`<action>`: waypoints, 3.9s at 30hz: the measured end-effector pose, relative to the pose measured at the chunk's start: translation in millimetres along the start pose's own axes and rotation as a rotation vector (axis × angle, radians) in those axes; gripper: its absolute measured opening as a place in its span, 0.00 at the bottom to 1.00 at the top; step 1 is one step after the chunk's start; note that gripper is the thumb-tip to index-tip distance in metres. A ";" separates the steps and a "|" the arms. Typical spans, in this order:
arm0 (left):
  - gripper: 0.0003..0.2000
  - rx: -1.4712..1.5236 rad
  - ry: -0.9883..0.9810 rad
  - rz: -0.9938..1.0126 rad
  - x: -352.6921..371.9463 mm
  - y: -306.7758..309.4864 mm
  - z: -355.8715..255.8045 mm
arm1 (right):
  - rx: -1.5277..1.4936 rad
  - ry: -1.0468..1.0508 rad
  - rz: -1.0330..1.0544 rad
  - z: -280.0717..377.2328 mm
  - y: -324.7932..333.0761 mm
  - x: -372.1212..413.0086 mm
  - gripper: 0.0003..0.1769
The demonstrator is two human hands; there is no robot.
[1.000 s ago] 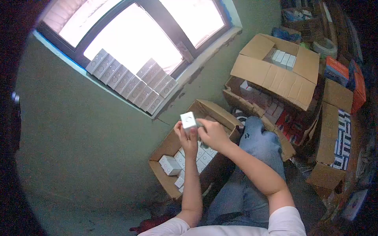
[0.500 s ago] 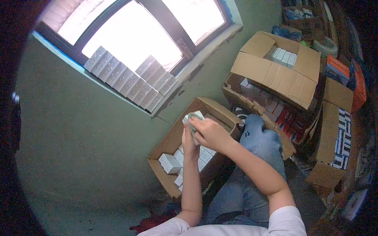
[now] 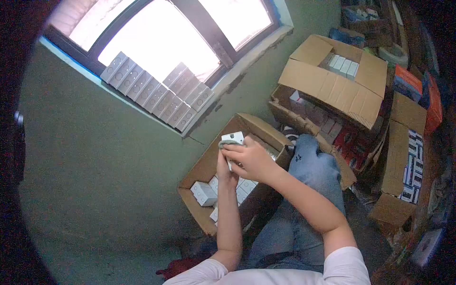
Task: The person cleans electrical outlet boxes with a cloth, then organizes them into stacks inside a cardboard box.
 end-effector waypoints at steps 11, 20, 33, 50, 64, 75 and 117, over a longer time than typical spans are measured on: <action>0.21 -0.022 0.007 -0.010 -3.1 0.1 -5.8 | 0.008 0.077 0.053 4.0 -14.7 3.7 0.22; 0.22 -0.010 0.020 -0.020 -4.4 5.5 -2.7 | -0.048 0.085 0.018 -6.2 -13.5 2.8 0.24; 0.23 0.035 -0.032 -0.029 -1.4 31.4 -20.3 | -0.298 0.122 0.161 3.4 -37.6 10.6 0.22; 0.24 -0.038 -0.158 -0.161 4.5 15.0 -39.4 | -0.111 0.042 0.004 -12.1 -20.9 -0.3 0.25; 0.24 0.077 -0.225 -0.284 31.0 -10.2 -32.5 | -0.217 -0.011 0.030 -21.9 -20.2 2.3 0.31; 0.23 -0.036 -0.318 -0.254 26.9 16.3 -58.3 | -0.176 0.081 0.055 4.2 -25.0 6.3 0.30; 0.23 -0.520 -0.163 -0.059 16.0 -20.0 -33.7 | -0.193 -0.141 -0.269 -12.0 -2.9 6.5 0.26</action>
Point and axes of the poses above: each hand's wrist, its own x-axis away from the middle knuckle, its own y-axis out of the back of the hand, z = x × y, the point moved 7 cm from there along -x, towards the middle knuckle, and after that the axes turned 11 degrees about z, right-handed, at the moved point
